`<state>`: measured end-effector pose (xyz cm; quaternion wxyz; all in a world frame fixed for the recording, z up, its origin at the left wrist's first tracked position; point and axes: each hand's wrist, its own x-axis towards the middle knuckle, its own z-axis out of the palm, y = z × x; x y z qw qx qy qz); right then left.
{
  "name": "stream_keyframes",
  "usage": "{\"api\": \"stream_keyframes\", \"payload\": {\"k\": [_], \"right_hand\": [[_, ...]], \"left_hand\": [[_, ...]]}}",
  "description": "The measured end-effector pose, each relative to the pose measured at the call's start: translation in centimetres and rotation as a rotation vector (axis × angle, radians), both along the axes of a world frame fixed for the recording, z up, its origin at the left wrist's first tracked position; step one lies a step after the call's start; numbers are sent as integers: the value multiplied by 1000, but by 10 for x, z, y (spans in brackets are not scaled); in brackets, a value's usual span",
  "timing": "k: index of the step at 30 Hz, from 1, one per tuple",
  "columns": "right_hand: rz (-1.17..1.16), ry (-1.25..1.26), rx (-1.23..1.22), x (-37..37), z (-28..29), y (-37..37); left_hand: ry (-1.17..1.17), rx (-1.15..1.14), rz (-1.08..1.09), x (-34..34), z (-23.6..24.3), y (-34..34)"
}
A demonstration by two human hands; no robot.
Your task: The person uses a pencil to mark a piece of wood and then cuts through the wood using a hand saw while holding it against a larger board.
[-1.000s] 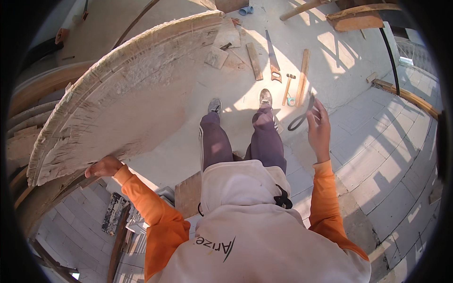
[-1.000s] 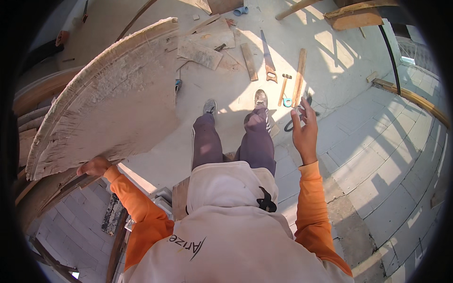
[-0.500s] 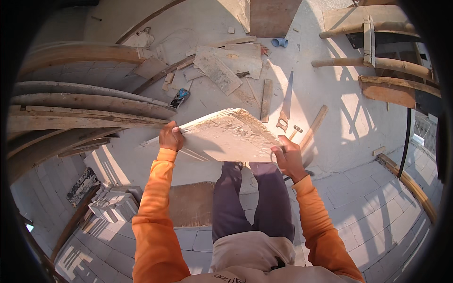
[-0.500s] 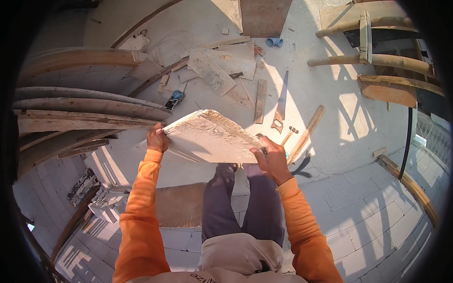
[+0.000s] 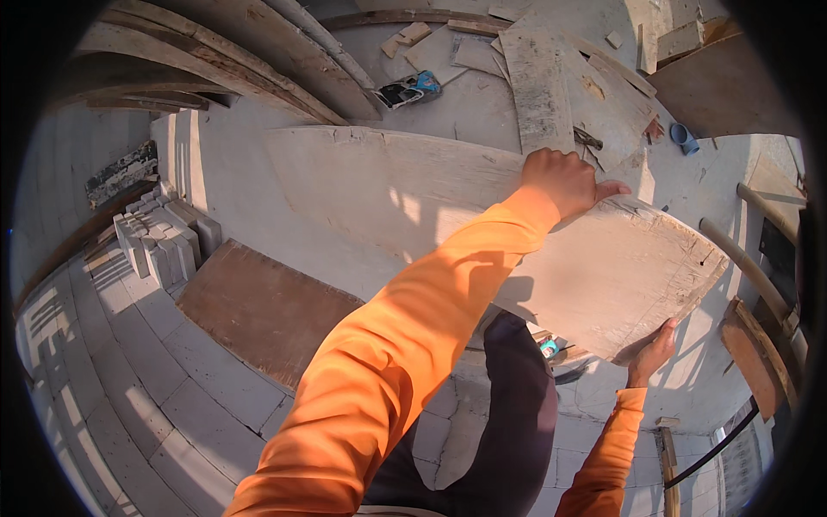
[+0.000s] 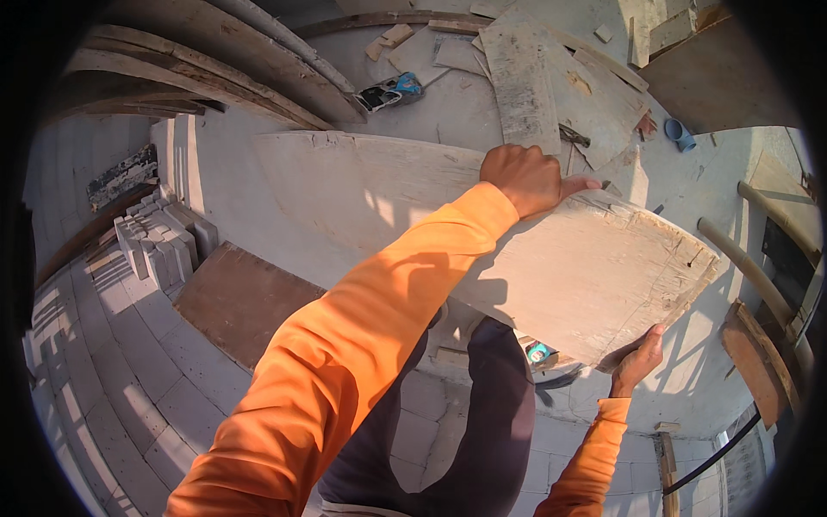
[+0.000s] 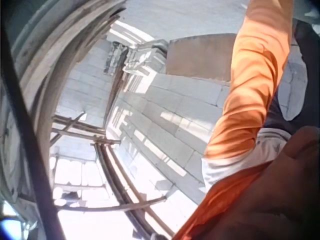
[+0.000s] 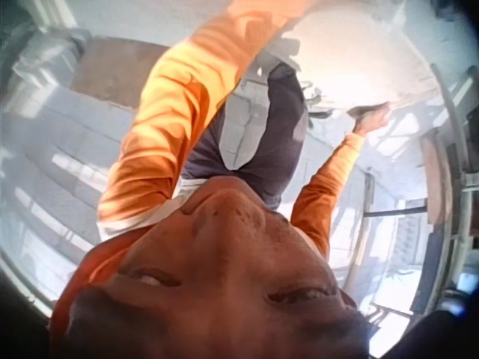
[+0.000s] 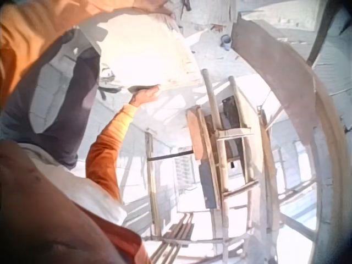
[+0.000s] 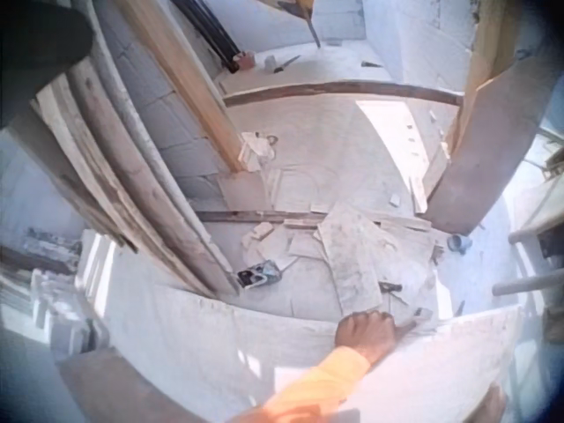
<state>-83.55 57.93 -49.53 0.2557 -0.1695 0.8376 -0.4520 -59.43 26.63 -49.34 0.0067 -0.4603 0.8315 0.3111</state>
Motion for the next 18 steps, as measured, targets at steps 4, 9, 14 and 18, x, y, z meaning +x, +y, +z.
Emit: {"api": "stream_keyframes", "payload": {"k": [4, 9, 14, 18], "right_hand": [[-36, -193, -49, -16, -72, -1], [38, -224, -25, -11, -146, -24], [-10, -197, 5, 13, -192, -41], [2, -230, 47, 10, -220, -35]], "left_hand": [[-64, 94, -8, -7, -54, -11], [-84, 39, 12, 4, -115, -27], [-106, -22, -60, 18, -172, -31], [-85, -80, -27, 22, -195, -27]]}}
